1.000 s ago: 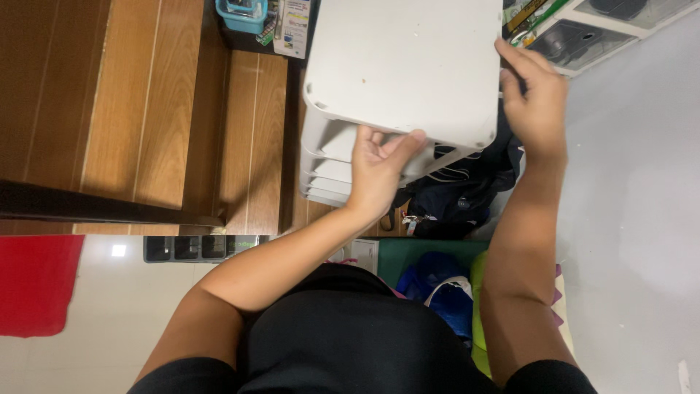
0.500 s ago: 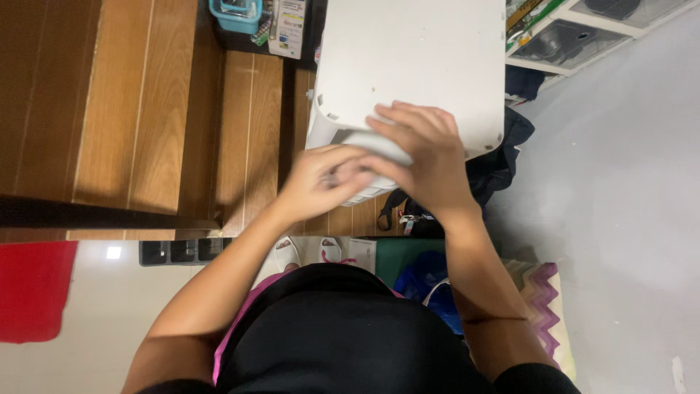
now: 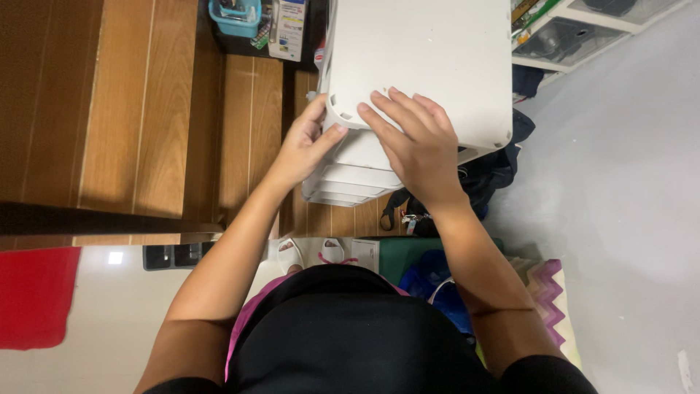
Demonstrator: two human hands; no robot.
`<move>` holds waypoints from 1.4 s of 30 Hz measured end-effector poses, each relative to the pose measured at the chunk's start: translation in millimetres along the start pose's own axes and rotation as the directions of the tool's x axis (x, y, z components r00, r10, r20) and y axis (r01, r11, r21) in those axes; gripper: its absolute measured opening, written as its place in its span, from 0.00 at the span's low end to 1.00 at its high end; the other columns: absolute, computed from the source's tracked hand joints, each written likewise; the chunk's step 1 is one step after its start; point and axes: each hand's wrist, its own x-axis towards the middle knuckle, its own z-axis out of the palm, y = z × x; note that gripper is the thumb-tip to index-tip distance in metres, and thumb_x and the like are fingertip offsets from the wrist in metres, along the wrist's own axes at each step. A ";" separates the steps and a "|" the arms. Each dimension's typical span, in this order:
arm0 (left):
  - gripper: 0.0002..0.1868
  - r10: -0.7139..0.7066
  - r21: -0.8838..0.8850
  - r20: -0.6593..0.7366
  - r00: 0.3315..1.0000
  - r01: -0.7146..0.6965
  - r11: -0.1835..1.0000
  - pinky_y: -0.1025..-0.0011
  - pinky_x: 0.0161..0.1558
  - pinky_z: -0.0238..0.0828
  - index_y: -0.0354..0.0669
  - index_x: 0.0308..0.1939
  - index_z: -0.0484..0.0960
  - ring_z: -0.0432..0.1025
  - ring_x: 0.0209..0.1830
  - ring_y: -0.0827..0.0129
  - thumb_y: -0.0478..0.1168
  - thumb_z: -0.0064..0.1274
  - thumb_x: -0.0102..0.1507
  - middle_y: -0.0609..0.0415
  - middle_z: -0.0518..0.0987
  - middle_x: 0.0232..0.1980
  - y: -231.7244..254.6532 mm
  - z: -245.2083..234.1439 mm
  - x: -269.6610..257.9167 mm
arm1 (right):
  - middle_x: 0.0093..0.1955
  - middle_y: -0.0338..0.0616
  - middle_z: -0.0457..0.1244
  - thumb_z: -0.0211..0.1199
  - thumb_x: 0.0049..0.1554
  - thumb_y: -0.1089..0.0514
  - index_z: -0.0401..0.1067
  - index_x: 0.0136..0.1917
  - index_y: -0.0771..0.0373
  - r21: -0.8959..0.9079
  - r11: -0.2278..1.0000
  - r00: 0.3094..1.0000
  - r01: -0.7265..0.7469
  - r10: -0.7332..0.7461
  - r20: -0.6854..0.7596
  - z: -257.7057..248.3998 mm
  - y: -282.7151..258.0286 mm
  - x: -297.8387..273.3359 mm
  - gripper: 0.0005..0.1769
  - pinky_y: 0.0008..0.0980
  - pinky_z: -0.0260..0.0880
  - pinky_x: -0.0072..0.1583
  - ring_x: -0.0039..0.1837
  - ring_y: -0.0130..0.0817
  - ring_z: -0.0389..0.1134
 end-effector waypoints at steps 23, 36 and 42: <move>0.26 -0.009 0.007 -0.016 1.000 0.009 1.000 0.71 0.73 0.57 0.36 0.74 0.68 0.64 0.71 0.71 0.49 0.43 0.76 0.52 0.74 0.69 -9.1 3.2 -10.7 | 0.67 0.35 0.67 0.70 0.61 0.63 0.75 0.67 0.47 0.063 0.997 0.999 -0.037 0.038 -0.005 -1.3 1.0 -10.9 0.22 0.44 0.67 0.69 0.71 0.38 0.68; 0.21 -0.167 -0.134 -0.066 0.984 0.157 0.978 0.71 0.64 0.64 0.34 0.62 0.73 0.69 0.60 0.71 0.49 0.44 0.75 0.51 0.77 0.57 30.8 16.4 20.6 | 0.64 0.39 0.59 0.74 0.56 0.44 0.72 0.72 0.44 -0.062 0.990 0.992 -0.127 0.128 0.018 5.4 -23.8 -9.2 0.33 0.47 0.47 0.73 0.71 0.40 0.62; 0.20 -0.197 -0.186 -0.058 0.979 0.183 0.965 0.74 0.59 0.69 0.36 0.62 0.73 0.72 0.55 0.75 0.47 0.46 0.73 0.52 0.79 0.55 34.2 17.8 22.5 | 0.63 0.35 0.62 0.78 0.56 0.44 0.77 0.68 0.43 -0.114 0.979 0.982 -0.172 0.160 -0.101 19.1 -27.0 -12.3 0.28 0.45 0.52 0.72 0.69 0.36 0.64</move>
